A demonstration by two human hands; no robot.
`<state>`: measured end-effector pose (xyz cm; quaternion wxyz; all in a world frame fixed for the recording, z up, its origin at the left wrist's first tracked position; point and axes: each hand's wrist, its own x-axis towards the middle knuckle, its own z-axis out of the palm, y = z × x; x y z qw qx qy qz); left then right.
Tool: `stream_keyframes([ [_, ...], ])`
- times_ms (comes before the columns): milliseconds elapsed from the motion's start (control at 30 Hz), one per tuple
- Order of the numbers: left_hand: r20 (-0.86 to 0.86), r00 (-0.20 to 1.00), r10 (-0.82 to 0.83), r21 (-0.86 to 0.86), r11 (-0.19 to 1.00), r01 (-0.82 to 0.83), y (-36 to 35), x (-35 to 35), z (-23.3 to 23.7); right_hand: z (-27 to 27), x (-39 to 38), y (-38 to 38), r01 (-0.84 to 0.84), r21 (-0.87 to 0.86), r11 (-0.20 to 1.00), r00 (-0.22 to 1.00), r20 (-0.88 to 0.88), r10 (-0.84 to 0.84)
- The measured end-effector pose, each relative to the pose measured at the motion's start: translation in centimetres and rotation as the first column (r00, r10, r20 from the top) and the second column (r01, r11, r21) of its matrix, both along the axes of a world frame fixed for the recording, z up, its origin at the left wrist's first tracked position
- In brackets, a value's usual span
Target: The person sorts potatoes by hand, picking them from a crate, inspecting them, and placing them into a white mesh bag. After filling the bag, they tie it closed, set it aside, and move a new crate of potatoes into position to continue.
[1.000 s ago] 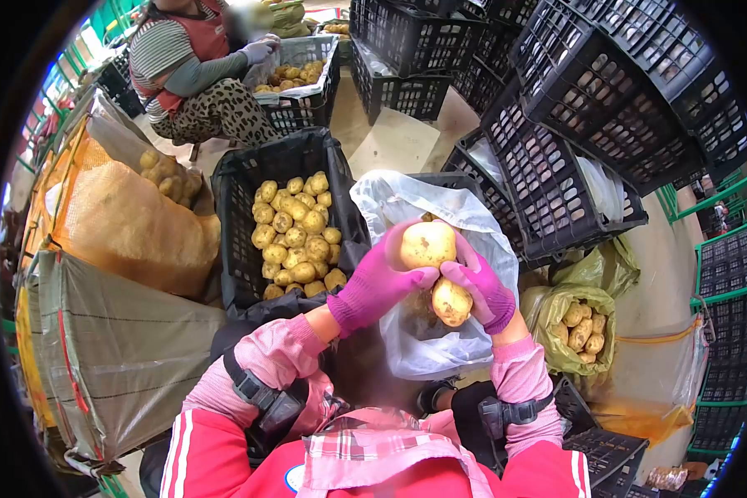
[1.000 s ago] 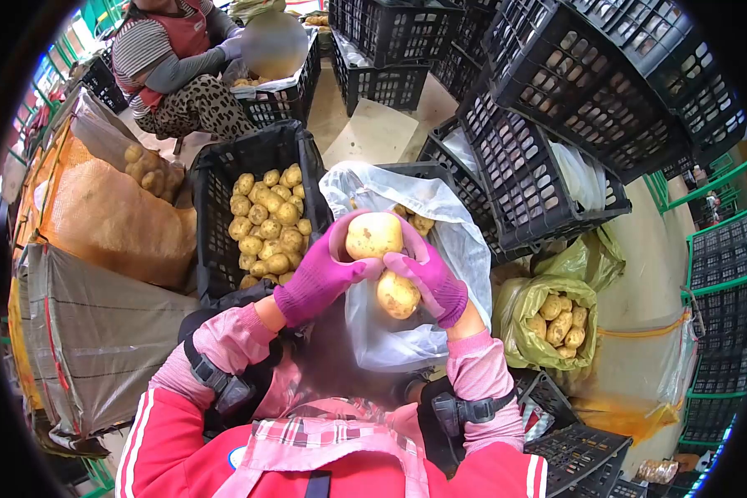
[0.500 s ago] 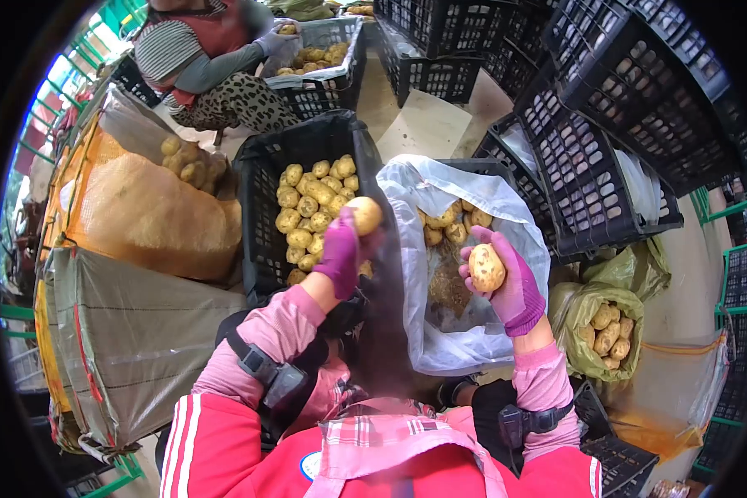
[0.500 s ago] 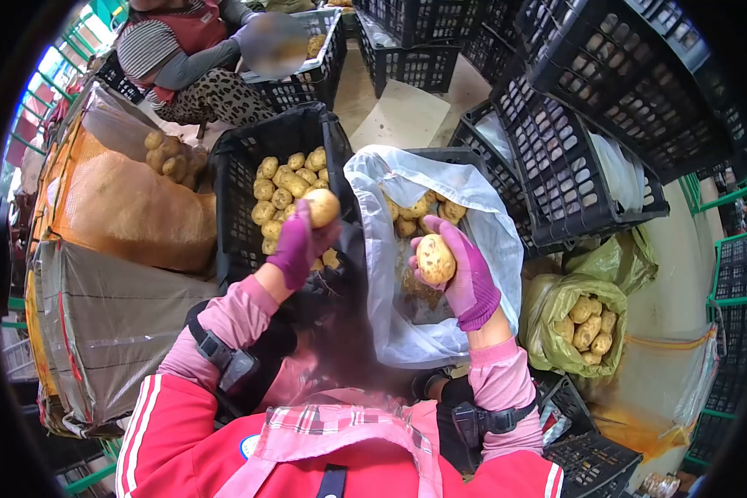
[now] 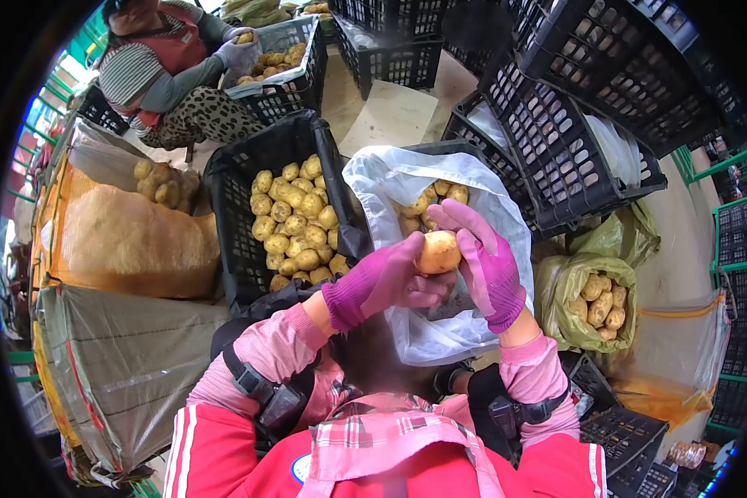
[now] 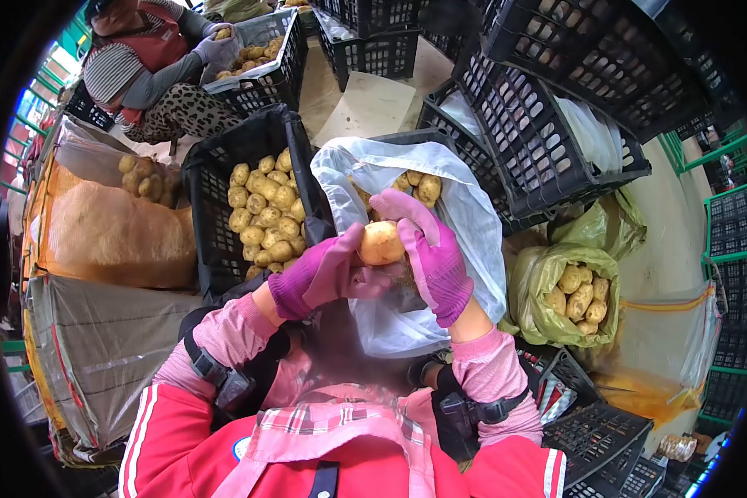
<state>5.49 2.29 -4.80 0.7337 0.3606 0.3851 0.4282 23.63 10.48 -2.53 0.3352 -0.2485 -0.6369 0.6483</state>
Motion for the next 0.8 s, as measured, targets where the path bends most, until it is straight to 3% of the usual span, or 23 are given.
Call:
stream_keyframes([
  [67,0.078,0.982,0.172,-0.147,0.976,-0.159,-0.3,0.3,3.0,0.5,0.0,0.0,0.055,0.082,0.995,0.994,0.091,-0.062],
  [167,-0.192,0.940,0.282,0.201,0.949,-0.243,0.2,-0.3,0.9,-0.4,-0.1,-0.8,-0.023,0.127,0.992,0.983,0.181,0.000],
  [300,-0.105,0.960,0.258,0.185,0.954,-0.236,0.4,0.0,1.0,0.4,0.1,-0.4,0.004,0.272,0.962,0.955,0.283,-0.084],
  [333,-0.055,0.961,0.272,0.258,0.933,-0.250,0.8,0.3,0.0,0.5,0.2,-0.4,0.029,0.174,0.984,0.954,0.288,-0.079],
  [367,0.034,0.965,0.259,0.223,0.939,-0.260,0.5,0.4,0.6,-0.4,0.3,-0.2,0.094,0.019,0.995,0.972,0.213,-0.096],
  [400,-0.215,0.921,0.325,0.429,0.878,-0.210,0.8,0.1,0.4,0.4,0.1,-0.2,0.158,-0.097,0.983,0.967,0.215,-0.135],
  [433,-0.215,0.918,0.334,0.441,0.872,-0.214,0.6,0.1,0.7,1.5,-0.2,-0.3,0.169,-0.075,0.983,0.957,0.252,-0.146],
  [567,-0.147,0.865,0.479,0.356,0.842,-0.406,-0.4,-0.2,3.1,0.4,-1.1,0.0,0.179,-0.188,0.966,0.982,0.088,-0.165],
  [600,-0.159,0.787,0.596,0.515,0.730,-0.449,-0.8,-1.0,3.1,-0.1,-1.0,0.0,0.190,-0.174,0.966,0.977,0.125,-0.170],
  [700,0.067,0.690,0.720,0.465,0.590,-0.660,-5.4,-4.1,7.7,-2.3,-0.7,0.5,0.228,-0.146,0.963,0.959,0.201,-0.197],
  [800,0.251,0.408,0.878,0.536,0.225,-0.814,-13.1,-7.7,13.7,-2.4,-0.7,0.2,0.203,-0.131,0.970,0.962,0.211,-0.173],
])
